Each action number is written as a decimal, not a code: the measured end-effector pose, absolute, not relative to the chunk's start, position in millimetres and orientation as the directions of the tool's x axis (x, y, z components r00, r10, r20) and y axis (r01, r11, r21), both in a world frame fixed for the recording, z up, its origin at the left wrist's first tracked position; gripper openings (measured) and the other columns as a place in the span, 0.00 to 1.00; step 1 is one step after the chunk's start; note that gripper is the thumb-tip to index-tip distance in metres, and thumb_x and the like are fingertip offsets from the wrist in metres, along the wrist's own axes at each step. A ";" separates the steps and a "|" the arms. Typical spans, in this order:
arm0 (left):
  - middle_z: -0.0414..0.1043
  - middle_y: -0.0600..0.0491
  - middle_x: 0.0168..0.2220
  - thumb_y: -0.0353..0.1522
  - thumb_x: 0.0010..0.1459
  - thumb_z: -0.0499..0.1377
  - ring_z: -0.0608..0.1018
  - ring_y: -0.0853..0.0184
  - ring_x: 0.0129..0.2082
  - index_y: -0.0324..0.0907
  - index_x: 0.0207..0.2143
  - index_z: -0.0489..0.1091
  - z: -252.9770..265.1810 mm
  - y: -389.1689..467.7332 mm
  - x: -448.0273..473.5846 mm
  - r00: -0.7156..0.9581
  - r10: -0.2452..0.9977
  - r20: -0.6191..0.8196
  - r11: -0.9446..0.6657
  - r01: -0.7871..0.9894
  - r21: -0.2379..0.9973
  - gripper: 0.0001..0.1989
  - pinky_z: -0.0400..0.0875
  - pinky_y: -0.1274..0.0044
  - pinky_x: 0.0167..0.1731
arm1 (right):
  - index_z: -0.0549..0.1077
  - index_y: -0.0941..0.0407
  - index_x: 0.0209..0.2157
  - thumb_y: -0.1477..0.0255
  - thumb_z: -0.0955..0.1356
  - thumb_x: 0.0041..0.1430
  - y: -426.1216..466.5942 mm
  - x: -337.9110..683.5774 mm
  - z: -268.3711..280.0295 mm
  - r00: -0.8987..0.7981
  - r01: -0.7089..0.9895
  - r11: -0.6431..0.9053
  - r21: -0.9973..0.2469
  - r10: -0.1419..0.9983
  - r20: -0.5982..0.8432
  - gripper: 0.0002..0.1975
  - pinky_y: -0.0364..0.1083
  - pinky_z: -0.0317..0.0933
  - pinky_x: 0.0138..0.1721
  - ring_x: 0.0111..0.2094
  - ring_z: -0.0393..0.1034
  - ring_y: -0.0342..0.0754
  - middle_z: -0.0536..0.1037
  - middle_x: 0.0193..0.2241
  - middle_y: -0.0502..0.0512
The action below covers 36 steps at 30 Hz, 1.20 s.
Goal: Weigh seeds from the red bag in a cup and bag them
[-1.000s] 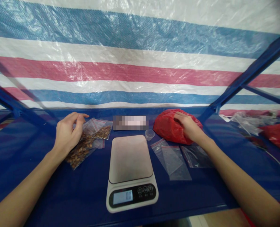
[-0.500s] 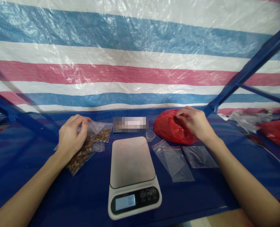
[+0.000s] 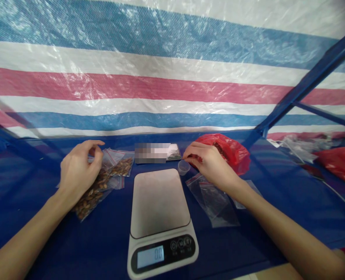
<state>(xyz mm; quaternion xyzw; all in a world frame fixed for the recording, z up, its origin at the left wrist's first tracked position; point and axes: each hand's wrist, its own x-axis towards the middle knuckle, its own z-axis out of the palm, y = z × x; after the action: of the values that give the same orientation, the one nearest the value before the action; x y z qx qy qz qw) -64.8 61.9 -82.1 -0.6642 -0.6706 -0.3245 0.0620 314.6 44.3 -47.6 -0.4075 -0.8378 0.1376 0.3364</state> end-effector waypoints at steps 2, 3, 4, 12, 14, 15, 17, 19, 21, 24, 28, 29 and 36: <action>0.82 0.50 0.41 0.38 0.65 0.52 0.78 0.60 0.34 0.43 0.50 0.78 -82.3 62.9 -64.7 -0.106 0.851 0.514 -0.097 0.931 0.353 0.19 0.70 0.70 0.44 | 0.80 0.56 0.33 0.86 0.68 0.65 45.3 315.1 -51.1 -0.453 0.585 0.634 -0.506 0.773 0.445 0.13 0.45 0.67 0.39 0.36 0.78 0.48 0.81 0.34 0.54; 0.82 0.50 0.41 0.38 0.64 0.52 0.78 0.61 0.34 0.43 0.50 0.78 -82.3 63.4 -64.8 -0.106 0.851 0.514 -0.098 0.930 0.355 0.19 0.70 0.70 0.43 | 0.80 0.56 0.33 0.85 0.68 0.65 45.6 315.7 -52.1 -0.465 0.580 0.644 -0.499 0.765 0.446 0.13 0.46 0.67 0.39 0.36 0.78 0.48 0.81 0.34 0.54; 0.82 0.50 0.40 0.37 0.64 0.52 0.78 0.60 0.33 0.43 0.50 0.78 -82.4 63.7 -64.8 -0.109 0.851 0.514 -0.097 0.929 0.356 0.19 0.70 0.70 0.43 | 0.80 0.56 0.32 0.85 0.68 0.66 45.8 316.1 -52.7 -0.480 0.578 0.653 -0.490 0.757 0.443 0.13 0.46 0.67 0.39 0.36 0.77 0.49 0.81 0.33 0.54; 0.81 0.50 0.40 0.37 0.63 0.52 0.77 0.60 0.33 0.43 0.48 0.78 -80.7 62.4 -65.5 -0.095 0.855 0.510 -0.098 0.936 0.338 0.19 0.70 0.70 0.43 | 0.80 0.56 0.33 0.87 0.68 0.66 40.5 314.4 -51.0 -0.544 0.569 0.652 -0.501 0.756 0.365 0.14 0.45 0.67 0.39 0.36 0.77 0.48 0.82 0.34 0.53; 0.81 0.50 0.41 0.37 0.63 0.51 0.77 0.61 0.33 0.42 0.47 0.78 -80.2 62.6 -65.6 -0.087 0.853 0.515 -0.108 0.935 0.338 0.19 0.70 0.70 0.43 | 0.81 0.56 0.33 0.87 0.68 0.66 39.2 314.0 -50.1 -0.549 0.570 0.647 -0.506 0.759 0.351 0.13 0.45 0.67 0.39 0.36 0.77 0.48 0.82 0.34 0.53; 0.81 0.50 0.41 0.37 0.64 0.51 0.77 0.61 0.33 0.42 0.47 0.79 -80.1 62.8 -65.7 -0.081 0.852 0.517 -0.115 0.935 0.337 0.19 0.70 0.70 0.43 | 0.80 0.56 0.33 0.87 0.68 0.66 38.8 313.8 -49.6 -0.549 0.571 0.645 -0.508 0.760 0.349 0.13 0.45 0.67 0.39 0.36 0.77 0.48 0.82 0.34 0.53; 0.81 0.50 0.41 0.37 0.64 0.51 0.76 0.61 0.33 0.42 0.45 0.79 -80.1 63.2 -65.6 -0.066 0.849 0.525 -0.129 0.936 0.326 0.18 0.70 0.70 0.42 | 0.80 0.56 0.33 0.87 0.68 0.66 38.5 313.5 -48.5 -0.549 0.570 0.646 -0.507 0.759 0.351 0.13 0.45 0.66 0.40 0.36 0.77 0.48 0.82 0.34 0.53; 0.80 0.50 0.41 0.36 0.64 0.51 0.77 0.62 0.34 0.42 0.43 0.79 -80.1 63.3 -65.1 -0.045 0.842 0.537 -0.148 0.939 0.312 0.17 0.69 0.70 0.41 | 0.80 0.56 0.33 0.86 0.69 0.66 38.9 313.2 -47.5 -0.553 0.569 0.651 -0.503 0.755 0.352 0.13 0.45 0.67 0.41 0.37 0.76 0.48 0.81 0.35 0.54; 0.78 0.50 0.43 0.36 0.64 0.51 0.77 0.61 0.36 0.42 0.42 0.80 -79.7 62.8 -63.9 -0.036 0.830 0.557 -0.164 0.938 0.306 0.17 0.70 0.71 0.39 | 0.81 0.56 0.35 0.86 0.69 0.66 40.0 313.0 -47.2 -0.557 0.562 0.660 -0.498 0.748 0.362 0.12 0.45 0.67 0.41 0.37 0.76 0.48 0.81 0.36 0.54; 0.75 0.49 0.45 0.36 0.64 0.52 0.78 0.59 0.40 0.42 0.43 0.80 -78.6 61.4 -61.8 -0.041 0.810 0.585 -0.175 0.935 0.308 0.17 0.71 0.69 0.39 | 0.81 0.56 0.38 0.85 0.68 0.67 42.8 313.5 -48.5 -0.560 0.547 0.673 -0.498 0.737 0.379 0.12 0.45 0.68 0.42 0.38 0.77 0.48 0.82 0.37 0.54; 0.73 0.49 0.45 0.36 0.64 0.52 0.77 0.59 0.41 0.43 0.42 0.80 -76.9 59.7 -59.3 -0.037 0.799 0.600 -0.195 0.929 0.316 0.17 0.72 0.68 0.41 | 0.81 0.55 0.37 0.85 0.69 0.65 46.9 314.9 -51.1 -0.549 0.541 0.660 -0.521 0.747 0.375 0.11 0.45 0.70 0.41 0.38 0.78 0.48 0.82 0.37 0.54; 0.73 0.49 0.44 0.36 0.64 0.52 0.77 0.59 0.41 0.43 0.42 0.80 -76.6 59.4 -58.8 -0.037 0.800 0.599 -0.197 0.926 0.321 0.17 0.72 0.69 0.41 | 0.81 0.55 0.37 0.84 0.70 0.65 47.6 315.2 -51.3 -0.540 0.541 0.654 -0.529 0.752 0.377 0.11 0.45 0.70 0.41 0.38 0.78 0.48 0.82 0.37 0.54; 0.73 0.49 0.44 0.36 0.64 0.52 0.77 0.59 0.41 0.43 0.41 0.80 -76.4 59.2 -57.8 -0.021 0.798 0.602 -0.219 0.921 0.323 0.16 0.72 0.68 0.41 | 0.82 0.54 0.39 0.80 0.71 0.67 50.2 317.5 -49.1 -0.469 0.471 0.621 -0.627 0.778 0.418 0.08 0.47 0.72 0.47 0.43 0.81 0.50 0.86 0.42 0.56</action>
<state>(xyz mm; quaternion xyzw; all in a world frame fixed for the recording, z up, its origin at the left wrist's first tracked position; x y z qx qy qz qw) -57.8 59.2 -76.4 -0.6942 -0.6191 -0.3570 0.0859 317.5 50.2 -49.1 -0.3767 -0.8286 0.2186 0.3517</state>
